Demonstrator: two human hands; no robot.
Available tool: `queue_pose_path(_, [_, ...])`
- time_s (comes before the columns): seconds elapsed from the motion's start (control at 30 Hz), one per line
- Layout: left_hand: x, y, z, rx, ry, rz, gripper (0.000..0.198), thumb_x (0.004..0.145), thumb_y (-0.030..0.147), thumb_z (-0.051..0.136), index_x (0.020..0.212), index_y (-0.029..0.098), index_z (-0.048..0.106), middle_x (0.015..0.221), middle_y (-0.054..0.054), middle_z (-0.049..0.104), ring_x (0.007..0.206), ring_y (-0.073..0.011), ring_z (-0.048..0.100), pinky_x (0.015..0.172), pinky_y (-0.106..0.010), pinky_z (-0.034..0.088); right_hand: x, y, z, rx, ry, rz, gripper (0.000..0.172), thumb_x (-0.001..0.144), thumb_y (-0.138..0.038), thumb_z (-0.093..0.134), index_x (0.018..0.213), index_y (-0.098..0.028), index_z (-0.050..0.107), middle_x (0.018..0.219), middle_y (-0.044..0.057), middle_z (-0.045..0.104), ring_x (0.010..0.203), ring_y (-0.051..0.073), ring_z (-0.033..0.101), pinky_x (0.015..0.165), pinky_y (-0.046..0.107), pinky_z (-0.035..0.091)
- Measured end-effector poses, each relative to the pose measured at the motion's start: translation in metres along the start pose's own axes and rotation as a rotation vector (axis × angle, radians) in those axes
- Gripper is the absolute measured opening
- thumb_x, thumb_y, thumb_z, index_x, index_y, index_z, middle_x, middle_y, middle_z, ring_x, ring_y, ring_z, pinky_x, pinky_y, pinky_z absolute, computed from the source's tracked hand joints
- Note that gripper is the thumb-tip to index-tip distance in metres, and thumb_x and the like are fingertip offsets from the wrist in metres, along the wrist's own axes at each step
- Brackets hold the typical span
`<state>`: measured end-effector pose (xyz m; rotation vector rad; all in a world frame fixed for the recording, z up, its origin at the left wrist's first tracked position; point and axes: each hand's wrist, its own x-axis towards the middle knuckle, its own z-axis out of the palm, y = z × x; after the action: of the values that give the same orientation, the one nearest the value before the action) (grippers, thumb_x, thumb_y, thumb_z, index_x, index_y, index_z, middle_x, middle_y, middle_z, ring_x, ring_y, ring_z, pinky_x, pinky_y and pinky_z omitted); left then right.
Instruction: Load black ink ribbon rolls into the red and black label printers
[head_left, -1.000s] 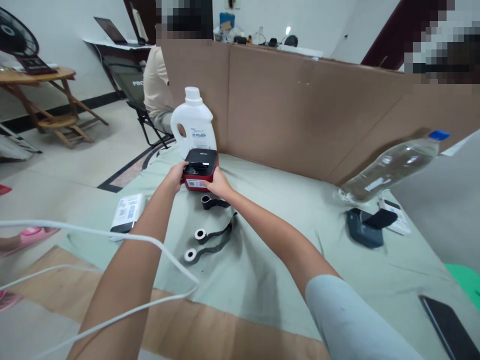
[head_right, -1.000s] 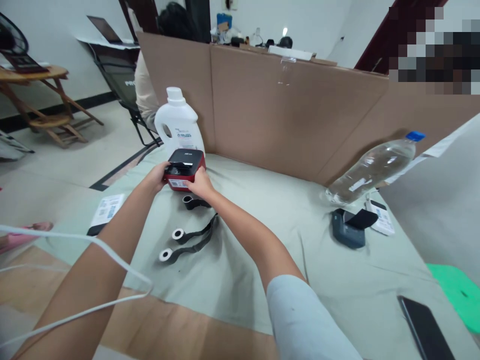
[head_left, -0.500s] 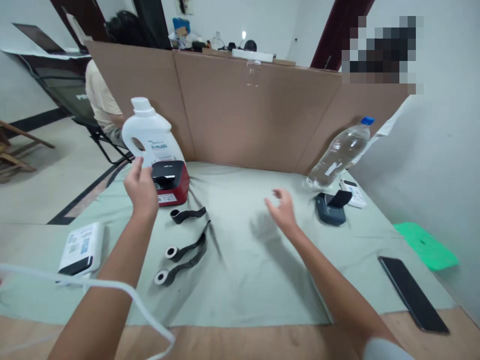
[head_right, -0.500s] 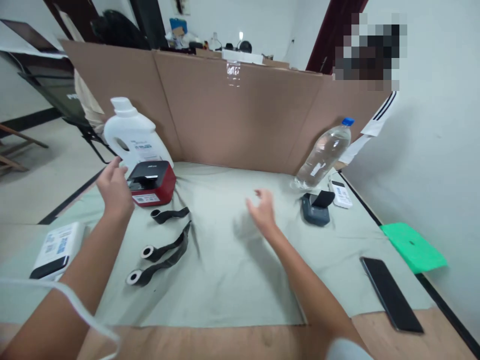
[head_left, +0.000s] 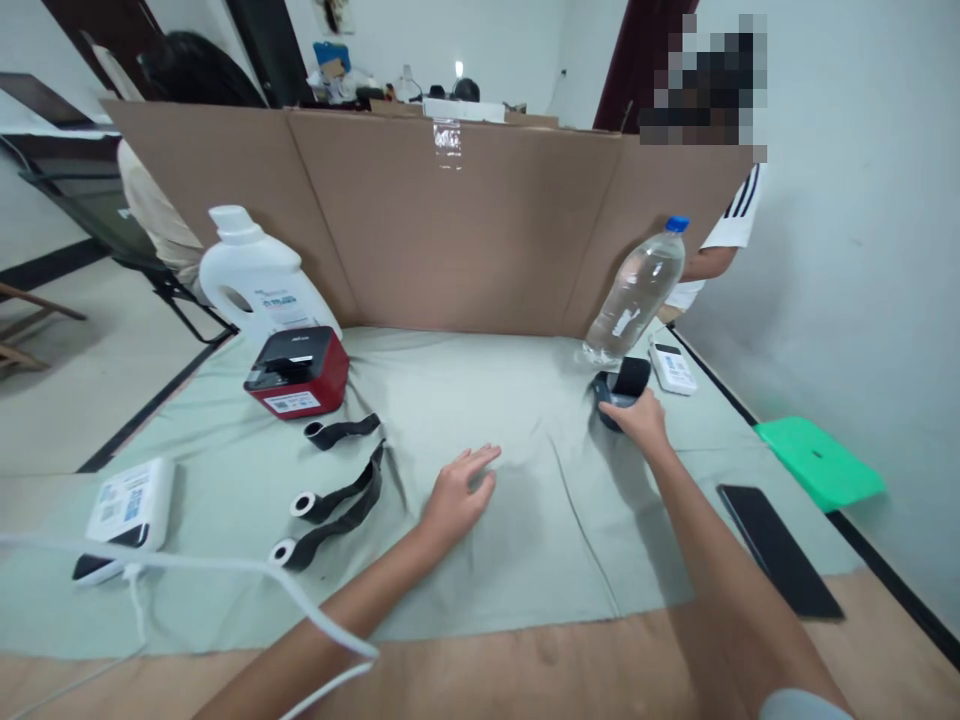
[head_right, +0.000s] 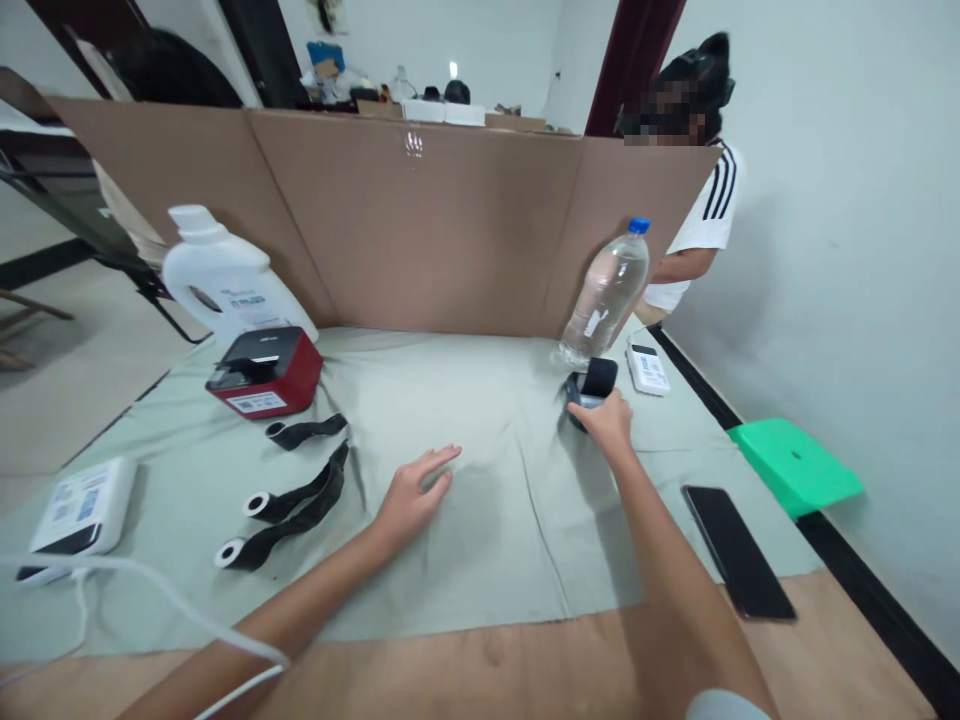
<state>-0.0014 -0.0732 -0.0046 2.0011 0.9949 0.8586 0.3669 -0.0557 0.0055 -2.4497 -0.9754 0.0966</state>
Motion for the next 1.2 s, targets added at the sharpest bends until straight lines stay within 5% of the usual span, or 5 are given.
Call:
queue_pose_path(0.23, [0.050,-0.016,-0.009,-0.040,0.164,-0.188,0.030,0.091,0.028,0.059,0.115,0.021,0.076,0.102,-0.005,0.079,0.098,-0.0212,0.072,0.094,-0.035,0.056,-0.105,-0.096,0.035,0.250,-0.027,-0.291,0.084,0.059,-0.056,0.077,0.127,-0.011,0.057,0.112,0.018,0.069,0.106,0.036,0.065,0.094,0.046,0.051])
queue_pose_path(0.4, [0.066,-0.035,-0.013,-0.107,0.237,-0.236,0.031,0.092,0.028,0.060,0.116,0.018,0.076,0.114,-0.008,0.078,0.103,-0.0214,0.072,0.096,-0.033,0.054,-0.162,-0.145,0.051,0.257,-0.067,-0.302,0.092,0.061,-0.052,0.077,0.135,-0.006,0.052,0.117,0.025,0.064,0.115,0.043,0.058,0.098,0.054,0.046])
queue_pose_path(0.63, [0.057,-0.038,-0.014,-0.176,0.153,-0.307,0.027,0.091,0.027,0.060,0.105,0.018,0.080,0.113,-0.008,0.078,0.107,-0.0234,0.073,0.097,-0.034,0.054,-0.188,-0.136,0.055,0.204,-0.049,-0.289,0.097,0.061,-0.053,0.080,0.139,-0.004,0.047,0.117,0.026,0.060,0.117,0.045,0.052,0.100,0.056,0.042])
queue_pose_path(0.93, [0.064,-0.053,-0.016,-0.038,0.055,-0.374,0.020,0.084,0.028,0.057,0.075,0.017,0.073,0.073,-0.004,0.074,0.072,-0.0182,0.067,0.068,-0.027,0.048,-0.200,-0.125,0.067,0.213,-0.143,-0.250,0.108,0.059,-0.058,0.082,0.144,-0.007,0.040,0.127,0.028,0.056,0.119,0.047,0.050,0.100,0.059,0.039])
queue_pose_path(1.2, [0.073,-0.062,-0.018,-0.120,-0.052,-0.419,0.013,0.077,0.023,0.056,0.066,0.018,0.061,0.062,0.001,0.063,0.060,-0.0139,0.057,0.060,-0.024,0.041,-0.191,-0.091,0.074,0.246,-0.229,-0.417,0.127,0.060,-0.070,0.078,0.157,-0.011,0.023,0.141,0.026,0.052,0.131,0.047,0.045,0.106,0.063,0.032])
